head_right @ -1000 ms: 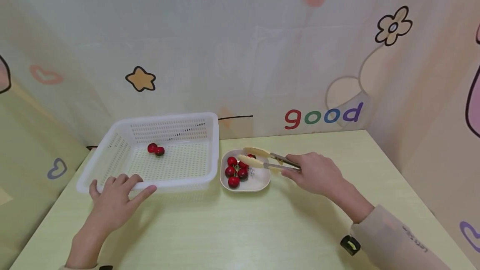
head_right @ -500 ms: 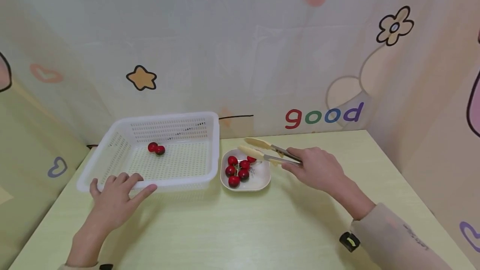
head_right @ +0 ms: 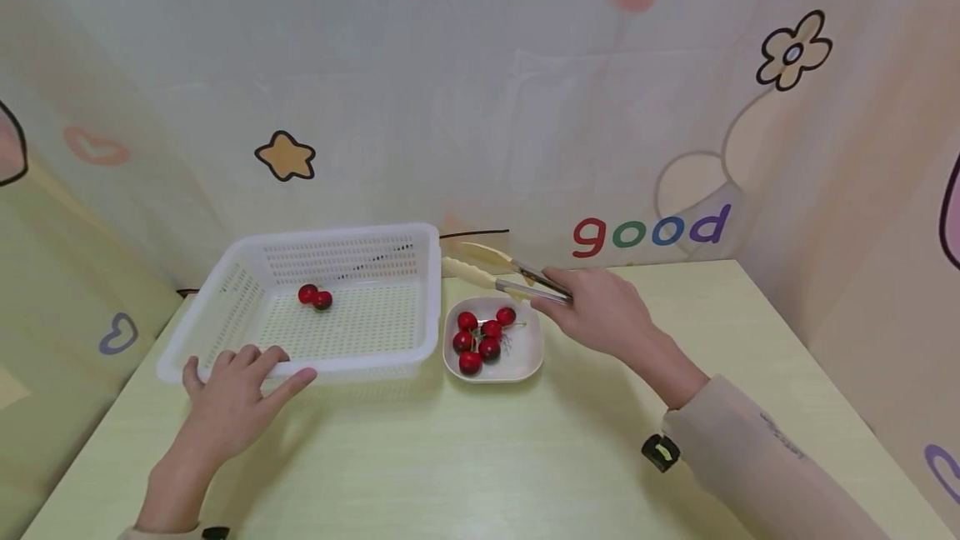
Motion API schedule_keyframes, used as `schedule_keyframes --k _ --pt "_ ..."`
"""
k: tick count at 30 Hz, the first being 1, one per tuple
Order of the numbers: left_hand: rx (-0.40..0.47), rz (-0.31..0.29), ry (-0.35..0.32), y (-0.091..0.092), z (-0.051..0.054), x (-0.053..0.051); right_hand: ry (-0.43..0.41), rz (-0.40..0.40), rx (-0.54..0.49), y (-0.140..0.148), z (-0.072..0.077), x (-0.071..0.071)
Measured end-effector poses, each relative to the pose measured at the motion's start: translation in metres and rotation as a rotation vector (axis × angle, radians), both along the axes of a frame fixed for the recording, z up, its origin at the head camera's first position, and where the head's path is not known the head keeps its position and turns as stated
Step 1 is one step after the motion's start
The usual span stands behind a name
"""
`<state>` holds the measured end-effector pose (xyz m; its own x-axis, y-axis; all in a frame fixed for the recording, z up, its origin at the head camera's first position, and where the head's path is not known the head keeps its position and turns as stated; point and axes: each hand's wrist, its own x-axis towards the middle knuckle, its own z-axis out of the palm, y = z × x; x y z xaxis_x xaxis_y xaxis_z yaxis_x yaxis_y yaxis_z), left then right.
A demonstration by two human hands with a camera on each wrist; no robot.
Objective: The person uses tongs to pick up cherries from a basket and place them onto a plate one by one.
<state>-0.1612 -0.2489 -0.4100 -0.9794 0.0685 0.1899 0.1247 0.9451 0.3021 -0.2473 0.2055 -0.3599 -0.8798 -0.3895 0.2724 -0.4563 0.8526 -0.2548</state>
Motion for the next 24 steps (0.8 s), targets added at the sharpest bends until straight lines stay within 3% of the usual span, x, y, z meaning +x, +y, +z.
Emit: schedule_keyframes --k 19,24 --pt "0.004 0.004 -0.001 0.001 0.001 0.0 -0.065 0.068 -0.037 -0.05 0.015 -0.024" --pt "0.006 0.003 0.0 0.0 0.0 0.0 -0.059 0.09 0.0 -0.061 0.017 -0.028"
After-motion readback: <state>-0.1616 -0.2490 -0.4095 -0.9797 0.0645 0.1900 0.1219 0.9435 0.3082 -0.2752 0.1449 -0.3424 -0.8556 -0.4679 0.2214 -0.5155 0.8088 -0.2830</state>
